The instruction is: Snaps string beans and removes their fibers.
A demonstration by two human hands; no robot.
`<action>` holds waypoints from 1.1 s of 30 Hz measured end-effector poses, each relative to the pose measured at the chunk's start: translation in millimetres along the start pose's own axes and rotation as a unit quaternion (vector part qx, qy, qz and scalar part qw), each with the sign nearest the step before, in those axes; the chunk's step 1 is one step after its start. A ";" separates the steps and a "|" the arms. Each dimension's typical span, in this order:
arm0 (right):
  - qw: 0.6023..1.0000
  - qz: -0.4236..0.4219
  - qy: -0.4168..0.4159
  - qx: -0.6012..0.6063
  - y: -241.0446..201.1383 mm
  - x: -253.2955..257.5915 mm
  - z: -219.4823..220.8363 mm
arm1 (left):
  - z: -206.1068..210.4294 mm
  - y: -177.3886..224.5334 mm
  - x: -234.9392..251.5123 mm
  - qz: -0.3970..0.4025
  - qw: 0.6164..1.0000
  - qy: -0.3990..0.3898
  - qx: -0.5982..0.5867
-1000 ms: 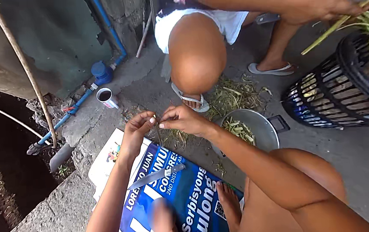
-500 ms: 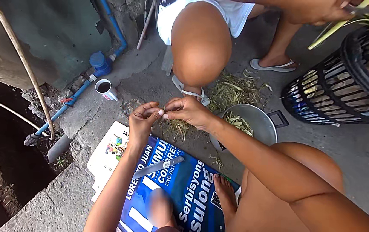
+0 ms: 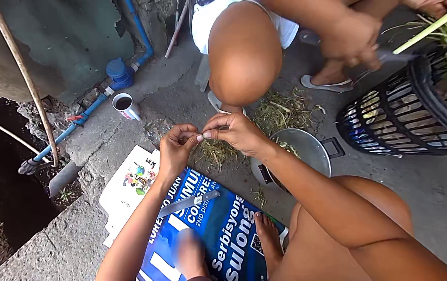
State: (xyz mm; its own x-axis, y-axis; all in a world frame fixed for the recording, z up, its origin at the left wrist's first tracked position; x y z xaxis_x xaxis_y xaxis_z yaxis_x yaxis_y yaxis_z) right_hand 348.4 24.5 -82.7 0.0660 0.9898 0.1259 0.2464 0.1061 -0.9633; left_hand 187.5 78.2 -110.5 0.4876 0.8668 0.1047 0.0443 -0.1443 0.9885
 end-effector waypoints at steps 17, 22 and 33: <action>0.994 0.044 0.096 0.014 -5.8 -4.2 -21.1 | -5.3 -6.5 -9.6 0.086 0.970 0.036 0.224; 0.989 0.079 0.123 0.025 -6.9 -6.4 -11.4 | 7.4 1.8 -10.0 0.117 0.963 0.057 0.236; 0.981 -0.012 0.168 -0.099 -11.3 -15.9 2.1 | 15.3 0.8 -14.0 0.105 0.963 0.075 0.237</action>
State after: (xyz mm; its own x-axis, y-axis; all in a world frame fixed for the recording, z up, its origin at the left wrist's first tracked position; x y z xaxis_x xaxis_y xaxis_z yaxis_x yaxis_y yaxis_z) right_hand 342.5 7.8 -74.3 0.3638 0.8969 0.2514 0.4330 0.0761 -0.8982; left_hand 194.1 58.6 -112.9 0.3995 0.8489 0.3460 0.3695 -0.4946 0.7867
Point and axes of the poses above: each hand's wrist, its own x-axis towards the middle knuckle, its own z-axis out of the palm, y = z × x, the point moved 6 cm from there along x, towards the middle knuckle, and after that the axes turned 6 degrees about -z, right-handed, at the moved point
